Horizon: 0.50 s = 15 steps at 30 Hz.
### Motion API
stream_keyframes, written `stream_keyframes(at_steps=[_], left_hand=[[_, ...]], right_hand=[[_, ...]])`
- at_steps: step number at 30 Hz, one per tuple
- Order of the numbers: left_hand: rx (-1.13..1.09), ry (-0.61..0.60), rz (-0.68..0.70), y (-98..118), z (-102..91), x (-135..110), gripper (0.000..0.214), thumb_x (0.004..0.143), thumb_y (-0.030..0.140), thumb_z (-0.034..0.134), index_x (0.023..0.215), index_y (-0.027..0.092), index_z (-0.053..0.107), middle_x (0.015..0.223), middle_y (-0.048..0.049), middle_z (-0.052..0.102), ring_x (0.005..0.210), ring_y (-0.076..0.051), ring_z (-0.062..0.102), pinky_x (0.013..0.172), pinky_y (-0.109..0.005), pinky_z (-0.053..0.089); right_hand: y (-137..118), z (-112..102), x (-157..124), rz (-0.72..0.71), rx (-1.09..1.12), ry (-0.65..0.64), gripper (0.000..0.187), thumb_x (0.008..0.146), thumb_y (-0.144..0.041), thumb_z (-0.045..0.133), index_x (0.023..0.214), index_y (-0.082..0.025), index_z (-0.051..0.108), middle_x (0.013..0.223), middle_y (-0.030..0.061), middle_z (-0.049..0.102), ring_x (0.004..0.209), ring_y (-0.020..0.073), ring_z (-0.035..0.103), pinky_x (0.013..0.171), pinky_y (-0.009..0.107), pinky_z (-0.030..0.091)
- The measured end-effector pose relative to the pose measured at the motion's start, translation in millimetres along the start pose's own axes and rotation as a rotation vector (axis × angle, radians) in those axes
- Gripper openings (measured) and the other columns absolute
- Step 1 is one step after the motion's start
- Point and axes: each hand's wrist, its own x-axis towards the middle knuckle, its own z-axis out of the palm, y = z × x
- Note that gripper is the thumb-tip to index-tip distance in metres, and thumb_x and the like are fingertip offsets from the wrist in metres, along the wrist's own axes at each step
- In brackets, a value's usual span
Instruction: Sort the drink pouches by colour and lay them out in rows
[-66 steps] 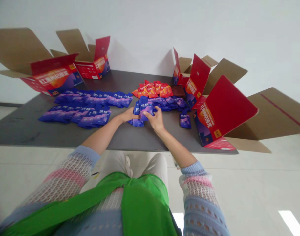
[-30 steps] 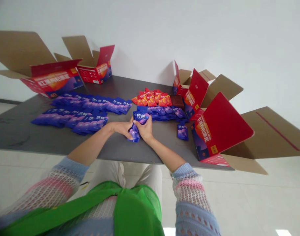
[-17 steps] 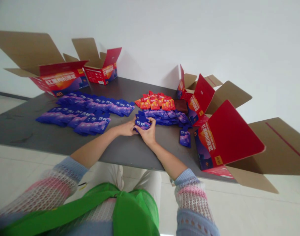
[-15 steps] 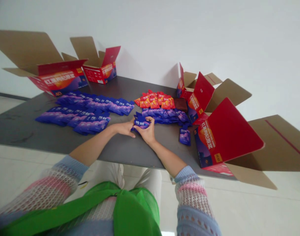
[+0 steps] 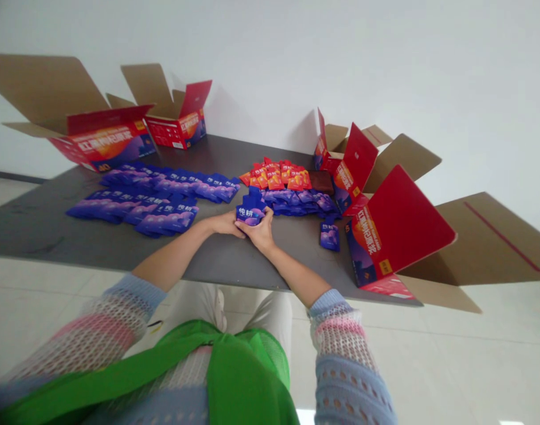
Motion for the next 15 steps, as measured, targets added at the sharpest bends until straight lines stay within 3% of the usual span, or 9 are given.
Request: stream_keyframes(at_steps=[3, 5, 8, 12, 15], left_hand=[[0.110, -0.144, -0.082, 9, -3.1, -4, 0.119, 0.043, 0.039, 0.095, 0.148, 0.010, 0.048, 0.139, -0.0163, 0.064, 0.141, -0.037, 0.051, 0.119, -0.050, 0.042], [0.133, -0.155, -0.094, 13, -1.2, -5, 0.117, 0.043, 0.043, 0.094, 0.147, 0.012, 0.050, 0.137, -0.0140, 0.065, 0.142, -0.036, 0.050, 0.122, -0.050, 0.039], [0.125, -0.042, -0.052, 18, 6.7, -6, 0.109, 0.049, 0.043, 0.092, 0.145, 0.013, 0.050, 0.139, -0.0144, 0.063, 0.135, -0.035, 0.057, 0.119, -0.050, 0.042], [0.131, 0.138, -0.080, 25, 15.5, -6, 0.107, 0.058, 0.035, 0.087, 0.149, 0.009, 0.037, 0.128, -0.0191, 0.067, 0.113, -0.036, 0.069, 0.100, -0.052, 0.056], [0.161, 0.156, -0.091, 26, 16.0, -6, 0.109, 0.060, 0.036, 0.087, 0.151, 0.009, 0.033, 0.117, -0.0171, 0.070, 0.102, -0.036, 0.072, 0.090, -0.052, 0.059]], right_hand=[[-10, -1, -5, 0.016, 0.032, -0.006, 0.109, 0.045, -0.055, 0.096, 0.131, -0.024, 0.036, 0.125, 0.0093, 0.056, 0.117, 0.0263, 0.060, 0.110, 0.046, 0.049], [-17, -3, -9, 0.015, 0.051, -0.007, 0.108, 0.045, -0.054, 0.095, 0.130, -0.024, 0.034, 0.125, 0.0095, 0.056, 0.116, 0.0258, 0.060, 0.110, 0.045, 0.049], [-22, -5, -12, 0.006, 0.046, -0.002, 0.103, 0.047, -0.055, 0.094, 0.125, -0.025, 0.035, 0.122, 0.0075, 0.054, 0.112, 0.0237, 0.060, 0.106, 0.042, 0.051], [-19, -8, -8, 0.012, 0.060, -0.024, 0.098, 0.047, -0.057, 0.094, 0.119, -0.027, 0.035, 0.118, 0.0047, 0.053, 0.106, 0.0207, 0.061, 0.099, 0.039, 0.053], [-17, -11, -2, -0.002, 0.064, -0.048, 0.099, 0.046, -0.059, 0.094, 0.120, -0.027, 0.037, 0.120, 0.0049, 0.055, 0.108, 0.0207, 0.061, 0.100, 0.040, 0.053]])
